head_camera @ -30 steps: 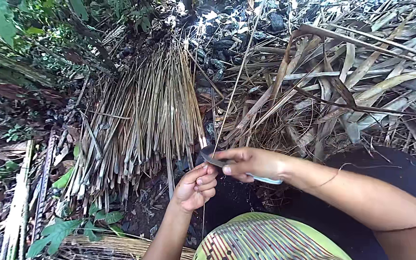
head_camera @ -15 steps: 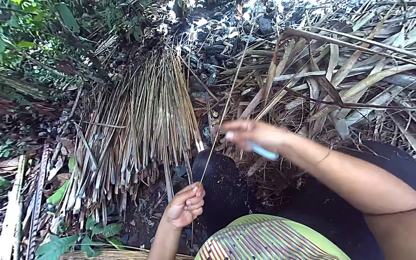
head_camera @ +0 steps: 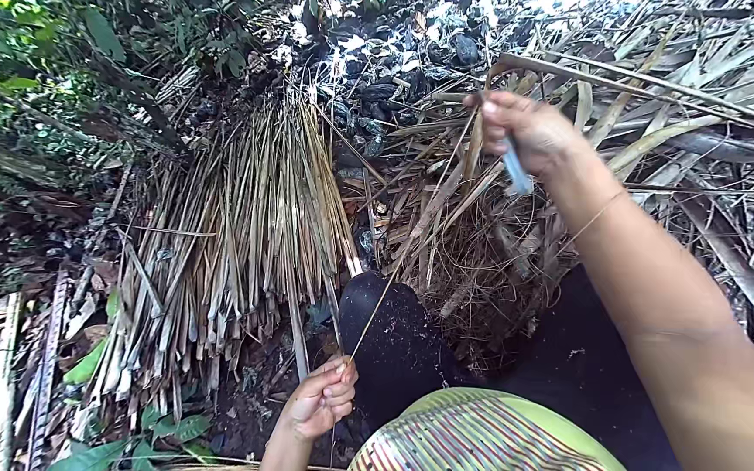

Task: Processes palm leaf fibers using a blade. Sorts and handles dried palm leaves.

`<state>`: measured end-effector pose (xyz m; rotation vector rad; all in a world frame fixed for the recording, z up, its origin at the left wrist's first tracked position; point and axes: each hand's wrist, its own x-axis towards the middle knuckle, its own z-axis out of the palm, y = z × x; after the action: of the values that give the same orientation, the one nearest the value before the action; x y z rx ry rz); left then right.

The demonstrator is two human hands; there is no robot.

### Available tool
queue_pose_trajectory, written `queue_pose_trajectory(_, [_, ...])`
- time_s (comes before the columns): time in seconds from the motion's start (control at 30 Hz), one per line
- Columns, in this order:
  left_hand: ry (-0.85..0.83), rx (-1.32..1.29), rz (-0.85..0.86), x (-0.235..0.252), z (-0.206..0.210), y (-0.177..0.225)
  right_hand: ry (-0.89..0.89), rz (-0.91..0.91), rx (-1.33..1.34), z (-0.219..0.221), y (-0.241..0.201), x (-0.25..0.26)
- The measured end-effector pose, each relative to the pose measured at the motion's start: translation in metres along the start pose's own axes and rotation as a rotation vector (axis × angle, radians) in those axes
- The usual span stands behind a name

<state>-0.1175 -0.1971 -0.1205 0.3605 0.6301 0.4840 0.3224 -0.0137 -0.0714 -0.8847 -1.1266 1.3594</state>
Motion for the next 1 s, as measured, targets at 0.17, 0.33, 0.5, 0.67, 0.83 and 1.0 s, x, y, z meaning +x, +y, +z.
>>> queue_pose_trajectory(0.17, [0.192, 0.305, 0.165, 0.033, 0.034, 0.013, 0.027, 0.038, 0.026, 0.026, -0.011, -0.018])
queue_pose_trajectory(0.33, [0.434, 0.615, 0.576, 0.071, 0.093, 0.018, -0.423, 0.304, -0.101, 0.129, 0.014, -0.088])
queue_pose_trajectory(0.5, [0.516, 0.967, 0.827, 0.072, 0.091, 0.007, -0.348, 0.251, -0.019, 0.121, 0.013, -0.085])
queue_pose_trajectory(0.67, [0.523, 0.936, 0.754, 0.057, 0.083, -0.003, 0.055, 0.019, 0.111, 0.063, -0.019, -0.043])
queue_pose_trajectory(0.83, [0.471, 0.728, 0.72, 0.066, 0.096, 0.006, -0.41, 0.31, 0.091, 0.126, 0.021, -0.092])
queue_pose_trajectory(1.0, [0.366, 0.583, 0.607, 0.052, 0.091, 0.004, -0.354, 0.166, 0.128, 0.101, 0.005, -0.073])
